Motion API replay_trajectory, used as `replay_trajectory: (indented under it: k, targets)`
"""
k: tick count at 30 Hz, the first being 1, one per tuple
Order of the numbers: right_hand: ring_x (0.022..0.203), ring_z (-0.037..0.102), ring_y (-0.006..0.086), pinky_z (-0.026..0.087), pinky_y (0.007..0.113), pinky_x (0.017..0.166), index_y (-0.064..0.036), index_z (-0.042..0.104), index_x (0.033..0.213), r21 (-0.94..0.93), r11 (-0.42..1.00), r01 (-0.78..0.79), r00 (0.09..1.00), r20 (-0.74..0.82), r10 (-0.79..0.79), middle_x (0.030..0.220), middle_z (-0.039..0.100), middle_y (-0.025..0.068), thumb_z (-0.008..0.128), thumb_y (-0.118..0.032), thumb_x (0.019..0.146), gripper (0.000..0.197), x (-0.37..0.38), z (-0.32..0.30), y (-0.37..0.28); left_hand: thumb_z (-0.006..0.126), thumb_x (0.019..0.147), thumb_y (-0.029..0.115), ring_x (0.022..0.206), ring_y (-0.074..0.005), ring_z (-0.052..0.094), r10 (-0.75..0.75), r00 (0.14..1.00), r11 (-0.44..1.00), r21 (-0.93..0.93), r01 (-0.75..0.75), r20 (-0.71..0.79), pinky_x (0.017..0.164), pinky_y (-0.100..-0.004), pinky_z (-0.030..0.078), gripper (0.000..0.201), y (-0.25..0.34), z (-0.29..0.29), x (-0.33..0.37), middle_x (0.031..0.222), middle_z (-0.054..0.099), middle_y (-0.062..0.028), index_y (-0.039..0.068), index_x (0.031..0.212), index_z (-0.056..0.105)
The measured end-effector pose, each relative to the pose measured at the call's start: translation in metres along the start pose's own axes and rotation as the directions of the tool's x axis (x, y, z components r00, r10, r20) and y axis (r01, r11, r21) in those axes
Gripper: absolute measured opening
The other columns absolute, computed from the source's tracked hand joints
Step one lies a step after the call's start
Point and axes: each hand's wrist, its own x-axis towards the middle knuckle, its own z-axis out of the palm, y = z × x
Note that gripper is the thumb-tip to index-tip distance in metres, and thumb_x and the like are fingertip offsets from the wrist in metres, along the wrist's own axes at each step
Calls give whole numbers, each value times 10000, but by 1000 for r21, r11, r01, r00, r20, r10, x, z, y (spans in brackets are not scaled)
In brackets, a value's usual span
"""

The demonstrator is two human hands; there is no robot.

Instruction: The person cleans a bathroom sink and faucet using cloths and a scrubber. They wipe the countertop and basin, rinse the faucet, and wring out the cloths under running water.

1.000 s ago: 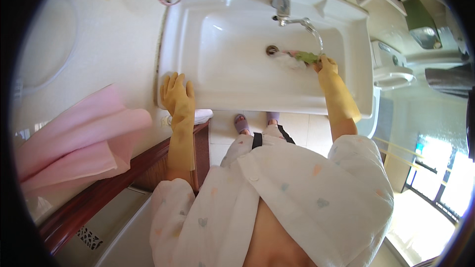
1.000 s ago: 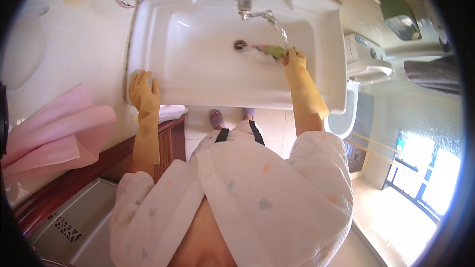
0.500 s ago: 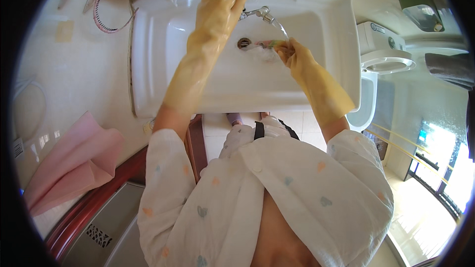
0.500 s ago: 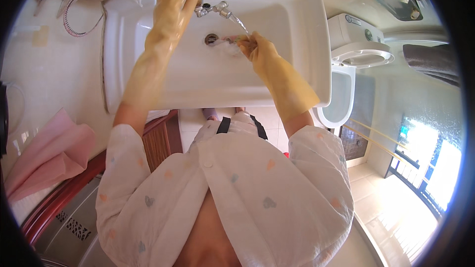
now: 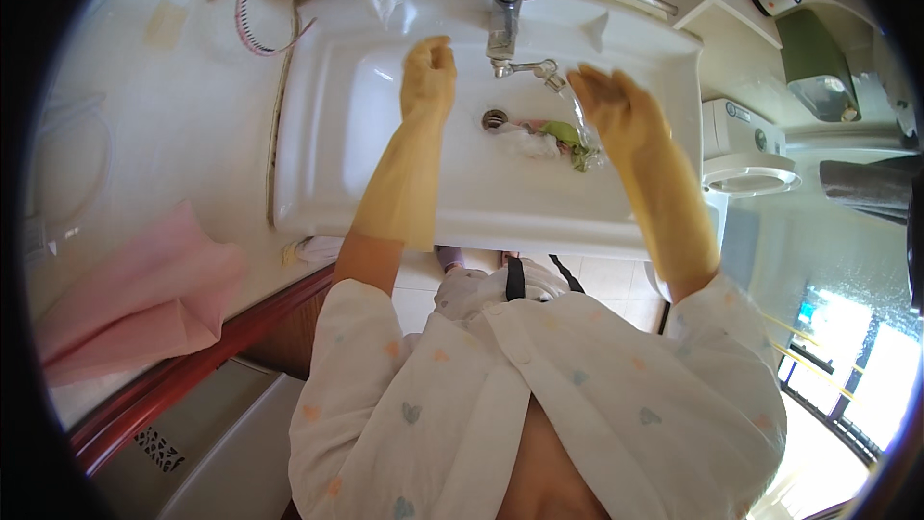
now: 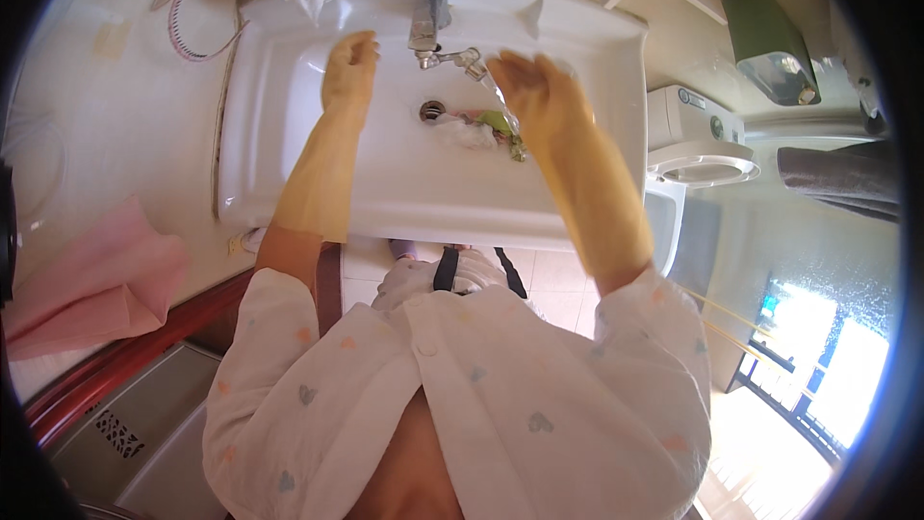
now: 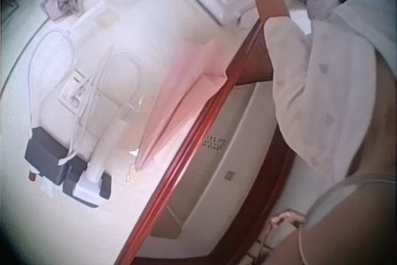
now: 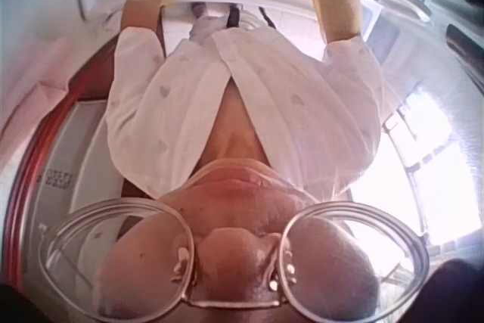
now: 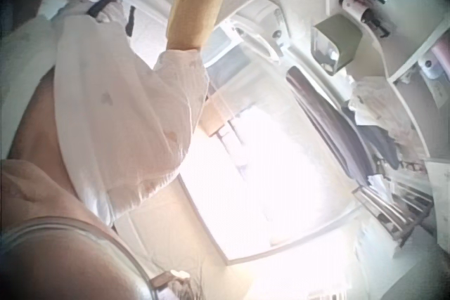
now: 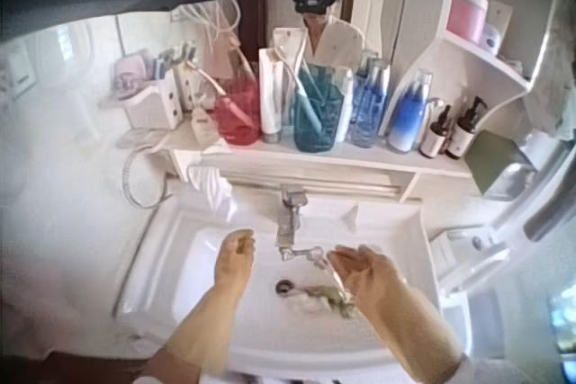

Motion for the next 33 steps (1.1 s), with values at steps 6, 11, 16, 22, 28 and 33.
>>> replay_trajectory:
  k: [6,11,16,22,28,33]
  targets:
    - [1393,457,176,376,342,1164,-51,490,1445,955,-247,-164,898,248,362,1506,495,42,494,-120,984,466,74,-2,55,544,1032,213,1077,-246,650,-173,925,630,-684,368,339,1002,-405,501,294,-10,40,-3,1149,684,-115,18,1230,639]
    - [1295,536,400,480,458,1117,177,480,1311,-408,-761,504,494,859,-134,1345,556,292,408,-244,1084,484,25,-15,-4,497,1009,135,1150,-251,635,-26,962,990,142,-13,273,1018,-389,484,325,-49,29,10,1199,696,-108,40,1305,591]
    - [1243,559,428,541,488,1031,205,478,1278,-659,-486,574,581,746,-325,1322,555,333,383,-188,1080,451,0,-45,-79,557,936,154,1375,-296,479,466,713,198,724,-661,523,1105,-419,414,585,-60,22,75,1550,447,-131,90,1498,405]
    - [1324,511,318,537,318,1008,147,453,1376,-604,-536,590,625,762,-170,1460,495,247,385,-133,1058,429,-12,-55,-71,535,968,311,1426,-313,413,446,827,287,821,-493,341,1202,-414,313,555,-122,-103,120,1555,447,-131,67,1463,471]
    - [1086,670,252,548,357,993,77,548,1313,512,-848,-139,616,715,330,1159,679,174,464,-92,1031,339,17,-75,-71,477,1019,457,1513,-317,287,217,941,171,939,-297,258,1250,-441,210,656,-142,-165,11,1613,364,-149,32,1515,417]
    - [1174,664,266,555,385,946,-40,542,1392,266,-840,-473,505,863,-11,1257,671,208,604,-209,1003,428,40,-49,-89,577,991,411,1484,-343,337,175,954,383,876,-292,242,1236,-512,211,581,-129,-137,-104,1561,445,-151,90,1467,488]
